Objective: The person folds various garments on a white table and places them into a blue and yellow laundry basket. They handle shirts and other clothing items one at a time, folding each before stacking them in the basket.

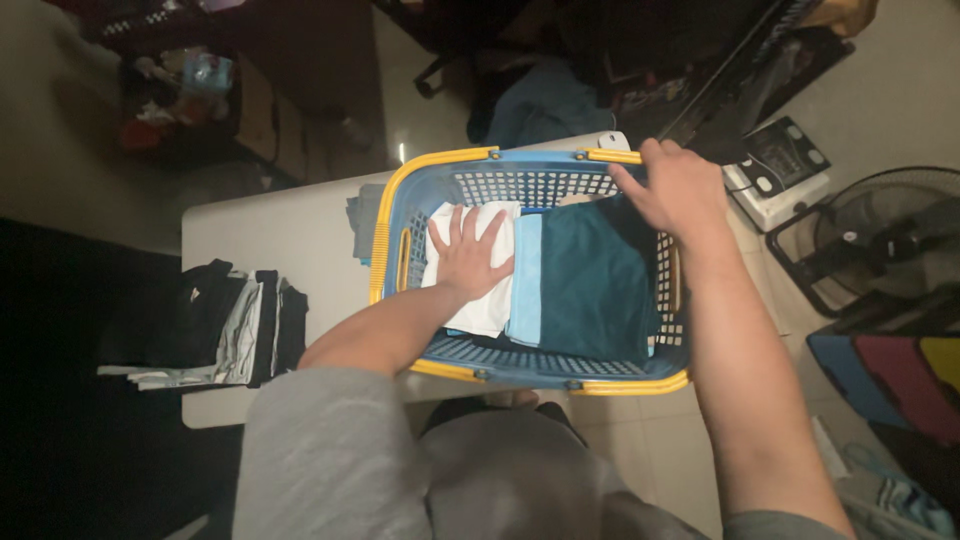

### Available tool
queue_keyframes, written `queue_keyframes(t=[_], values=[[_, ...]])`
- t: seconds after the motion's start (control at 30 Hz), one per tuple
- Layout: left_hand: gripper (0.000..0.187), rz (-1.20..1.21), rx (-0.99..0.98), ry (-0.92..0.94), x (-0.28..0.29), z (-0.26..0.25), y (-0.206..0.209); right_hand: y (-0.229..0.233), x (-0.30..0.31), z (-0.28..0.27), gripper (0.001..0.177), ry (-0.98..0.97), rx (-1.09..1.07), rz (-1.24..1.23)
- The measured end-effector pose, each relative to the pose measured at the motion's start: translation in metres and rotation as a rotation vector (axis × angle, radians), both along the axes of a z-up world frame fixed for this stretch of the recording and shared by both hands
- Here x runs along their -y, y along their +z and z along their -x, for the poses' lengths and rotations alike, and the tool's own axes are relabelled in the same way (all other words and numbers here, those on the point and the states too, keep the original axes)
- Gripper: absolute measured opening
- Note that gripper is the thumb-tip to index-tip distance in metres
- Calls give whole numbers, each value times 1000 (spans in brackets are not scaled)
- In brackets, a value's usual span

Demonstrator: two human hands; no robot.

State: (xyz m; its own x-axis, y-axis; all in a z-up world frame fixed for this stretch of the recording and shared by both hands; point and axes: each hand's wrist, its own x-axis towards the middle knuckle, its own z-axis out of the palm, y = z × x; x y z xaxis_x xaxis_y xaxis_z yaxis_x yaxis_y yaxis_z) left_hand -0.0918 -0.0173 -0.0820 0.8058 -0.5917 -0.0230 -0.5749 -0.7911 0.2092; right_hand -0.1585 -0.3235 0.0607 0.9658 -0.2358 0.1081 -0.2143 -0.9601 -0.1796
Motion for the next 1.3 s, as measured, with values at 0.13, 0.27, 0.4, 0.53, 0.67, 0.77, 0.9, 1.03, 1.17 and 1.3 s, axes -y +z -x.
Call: queue_keyframes(t=[0.13, 0.27, 0.4, 0.53, 0.67, 0.77, 0.9, 1.03, 1.17, 1.3], values=[[75, 67, 32, 49, 2, -2, 1, 3, -3, 0, 56, 7, 9, 27], [79, 138, 25, -212, 9, -3, 12, 6, -3, -4, 56, 10, 24, 37], [94, -4, 109, -682, 14, 11, 21, 2, -7, 2, 57, -11, 16, 43], [103, -63, 87, -625, 23, 14, 33, 1, -5, -2, 57, -32, -13, 60], [107, -163, -28, -658, 27, 13, 67, 0, -6, -2, 59, -9, -4, 102], [104, -329, -89, -720, 17, 0, 109, 0, -8, -1, 61, -37, -27, 106], [82, 11, -139, -712, -41, -42, 136, -10, 0, -2, 65, -100, -81, 114], [34, 772, 49, -171, -153, -106, 85, -39, 24, -4, 68, -184, -173, 185], [37, 888, -19, 383, -233, -156, -31, -84, 67, 0, 70, -126, -101, 160], [46, 458, 28, 346, -276, -153, -150, -126, 95, -1, 58, -125, 30, -46]])
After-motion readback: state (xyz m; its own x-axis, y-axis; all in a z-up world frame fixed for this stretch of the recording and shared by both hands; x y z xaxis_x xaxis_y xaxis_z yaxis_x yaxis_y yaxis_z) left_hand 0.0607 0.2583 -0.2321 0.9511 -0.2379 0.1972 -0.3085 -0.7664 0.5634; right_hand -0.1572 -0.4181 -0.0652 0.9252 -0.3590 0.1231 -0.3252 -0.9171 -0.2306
